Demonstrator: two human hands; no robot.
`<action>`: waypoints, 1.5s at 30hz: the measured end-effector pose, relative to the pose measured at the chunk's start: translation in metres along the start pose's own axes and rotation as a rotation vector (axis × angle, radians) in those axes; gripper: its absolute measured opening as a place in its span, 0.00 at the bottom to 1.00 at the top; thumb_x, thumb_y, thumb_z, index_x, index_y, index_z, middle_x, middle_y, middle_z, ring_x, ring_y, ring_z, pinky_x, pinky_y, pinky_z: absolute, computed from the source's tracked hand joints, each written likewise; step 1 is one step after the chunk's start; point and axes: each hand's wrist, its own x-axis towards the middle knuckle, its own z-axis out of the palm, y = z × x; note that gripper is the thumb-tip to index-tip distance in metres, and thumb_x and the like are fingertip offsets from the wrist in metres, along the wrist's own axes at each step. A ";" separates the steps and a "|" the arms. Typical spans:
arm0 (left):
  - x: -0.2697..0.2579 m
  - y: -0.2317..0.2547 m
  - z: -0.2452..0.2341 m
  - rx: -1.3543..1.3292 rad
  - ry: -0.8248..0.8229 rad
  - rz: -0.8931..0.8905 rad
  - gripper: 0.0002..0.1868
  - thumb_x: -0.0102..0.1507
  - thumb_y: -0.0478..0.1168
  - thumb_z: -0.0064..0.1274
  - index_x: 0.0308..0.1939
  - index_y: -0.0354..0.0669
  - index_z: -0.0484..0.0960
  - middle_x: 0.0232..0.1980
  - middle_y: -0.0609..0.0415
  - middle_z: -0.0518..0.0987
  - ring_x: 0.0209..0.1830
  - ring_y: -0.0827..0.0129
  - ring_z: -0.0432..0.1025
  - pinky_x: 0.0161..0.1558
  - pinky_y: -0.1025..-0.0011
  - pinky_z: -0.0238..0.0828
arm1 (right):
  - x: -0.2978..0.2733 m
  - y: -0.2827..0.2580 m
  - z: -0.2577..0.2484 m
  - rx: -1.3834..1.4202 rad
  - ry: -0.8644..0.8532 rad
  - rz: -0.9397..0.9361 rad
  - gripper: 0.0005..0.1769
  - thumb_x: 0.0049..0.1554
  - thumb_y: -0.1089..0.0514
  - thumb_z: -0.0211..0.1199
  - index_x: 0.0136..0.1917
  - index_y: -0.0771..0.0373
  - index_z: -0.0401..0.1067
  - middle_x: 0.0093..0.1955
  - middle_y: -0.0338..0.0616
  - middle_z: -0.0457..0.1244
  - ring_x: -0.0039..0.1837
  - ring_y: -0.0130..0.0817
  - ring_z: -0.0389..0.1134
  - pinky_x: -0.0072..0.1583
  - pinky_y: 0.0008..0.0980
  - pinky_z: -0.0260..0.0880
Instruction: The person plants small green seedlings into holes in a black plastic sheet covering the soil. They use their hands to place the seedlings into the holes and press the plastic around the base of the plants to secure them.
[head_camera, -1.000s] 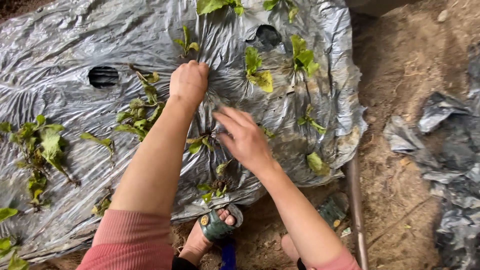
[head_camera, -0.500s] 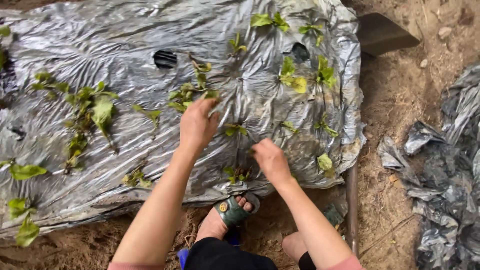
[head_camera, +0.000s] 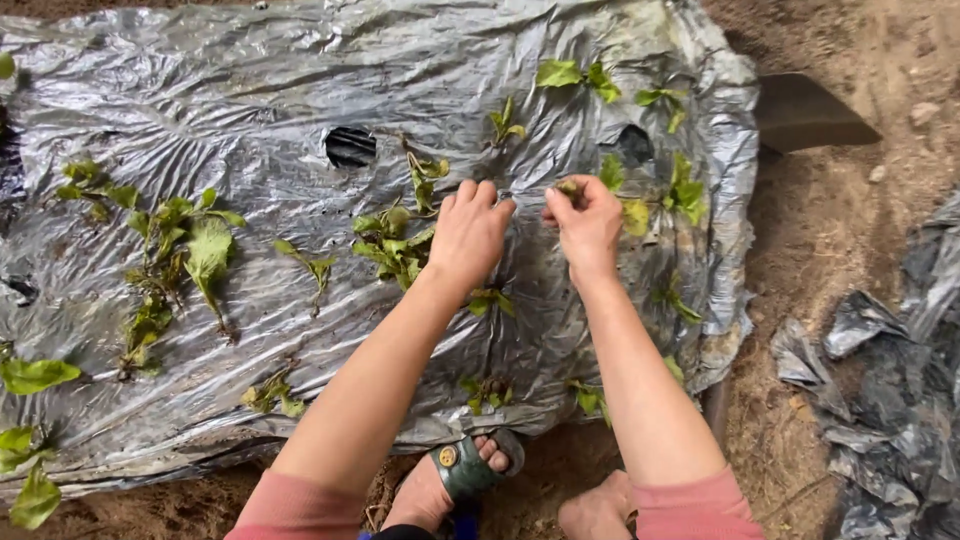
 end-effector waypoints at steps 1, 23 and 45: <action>0.007 -0.004 0.009 0.002 -0.013 -0.008 0.07 0.63 0.43 0.49 0.42 0.58 0.81 0.42 0.59 0.71 0.50 0.58 0.65 0.44 0.61 0.64 | 0.003 -0.001 0.004 0.002 -0.005 0.015 0.10 0.57 0.65 0.69 0.52 0.69 0.73 0.40 0.52 0.67 0.38 0.35 0.74 0.39 0.29 0.80; -0.003 -0.019 0.024 -0.034 -0.005 0.017 0.09 0.61 0.36 0.51 0.40 0.50 0.86 0.44 0.56 0.73 0.53 0.57 0.69 0.42 0.68 0.74 | 0.024 0.021 0.032 -0.707 -0.233 -0.223 0.07 0.48 0.62 0.71 0.41 0.51 0.79 0.37 0.41 0.72 0.44 0.46 0.74 0.46 0.43 0.74; -0.132 -0.047 -0.130 -0.283 0.089 -0.392 0.16 0.60 0.35 0.62 0.52 0.51 0.86 0.49 0.55 0.83 0.50 0.54 0.78 0.51 0.58 0.75 | 0.026 0.063 0.034 -0.898 -0.190 -0.436 0.16 0.47 0.62 0.75 0.45 0.50 0.72 0.40 0.41 0.70 0.45 0.45 0.74 0.47 0.43 0.76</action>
